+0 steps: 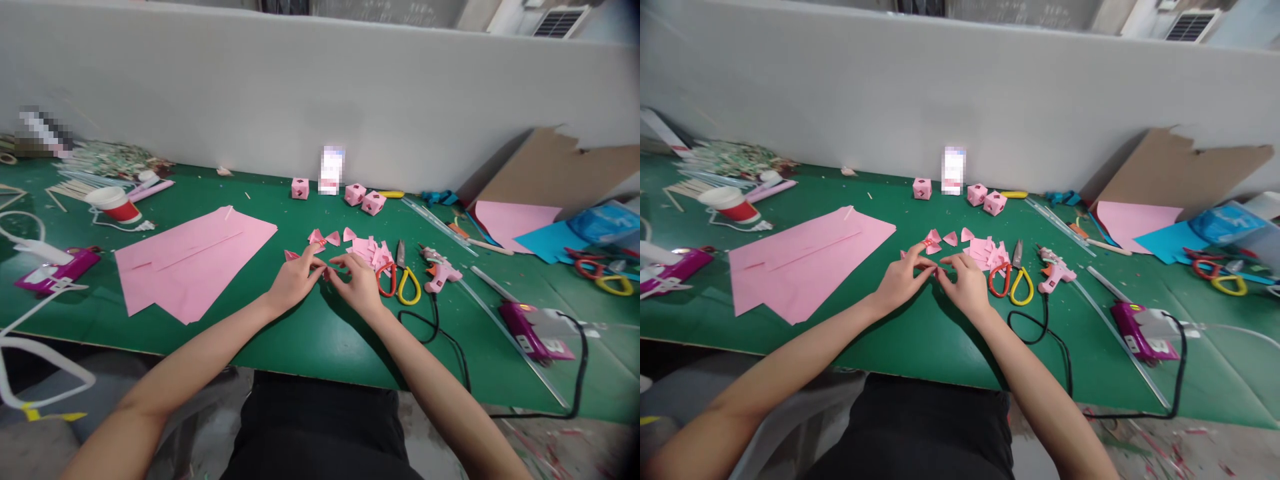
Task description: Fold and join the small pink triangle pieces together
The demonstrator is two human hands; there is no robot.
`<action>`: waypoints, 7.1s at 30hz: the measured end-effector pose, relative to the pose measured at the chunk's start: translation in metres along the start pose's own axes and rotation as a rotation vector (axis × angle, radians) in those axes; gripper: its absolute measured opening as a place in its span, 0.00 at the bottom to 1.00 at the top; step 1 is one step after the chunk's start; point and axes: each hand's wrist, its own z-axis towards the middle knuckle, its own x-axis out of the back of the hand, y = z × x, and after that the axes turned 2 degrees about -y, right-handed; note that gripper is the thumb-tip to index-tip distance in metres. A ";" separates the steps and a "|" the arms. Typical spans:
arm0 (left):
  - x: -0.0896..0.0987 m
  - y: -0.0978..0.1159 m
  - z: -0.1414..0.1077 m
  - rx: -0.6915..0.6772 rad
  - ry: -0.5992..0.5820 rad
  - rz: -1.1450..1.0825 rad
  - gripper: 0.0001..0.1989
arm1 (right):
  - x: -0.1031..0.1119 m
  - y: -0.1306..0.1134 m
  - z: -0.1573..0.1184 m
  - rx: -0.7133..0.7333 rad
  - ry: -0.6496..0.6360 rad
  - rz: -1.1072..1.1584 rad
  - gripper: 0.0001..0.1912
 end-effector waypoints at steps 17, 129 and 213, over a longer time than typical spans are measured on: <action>0.005 -0.009 0.003 0.032 0.089 0.083 0.22 | 0.013 0.010 0.005 -0.039 0.106 -0.075 0.01; -0.012 0.000 0.004 0.014 0.248 -0.129 0.14 | -0.003 0.003 0.005 -0.114 0.098 0.141 0.04; 0.013 -0.031 0.015 0.102 0.214 0.171 0.17 | 0.003 0.027 0.015 -0.078 -0.062 -0.353 0.10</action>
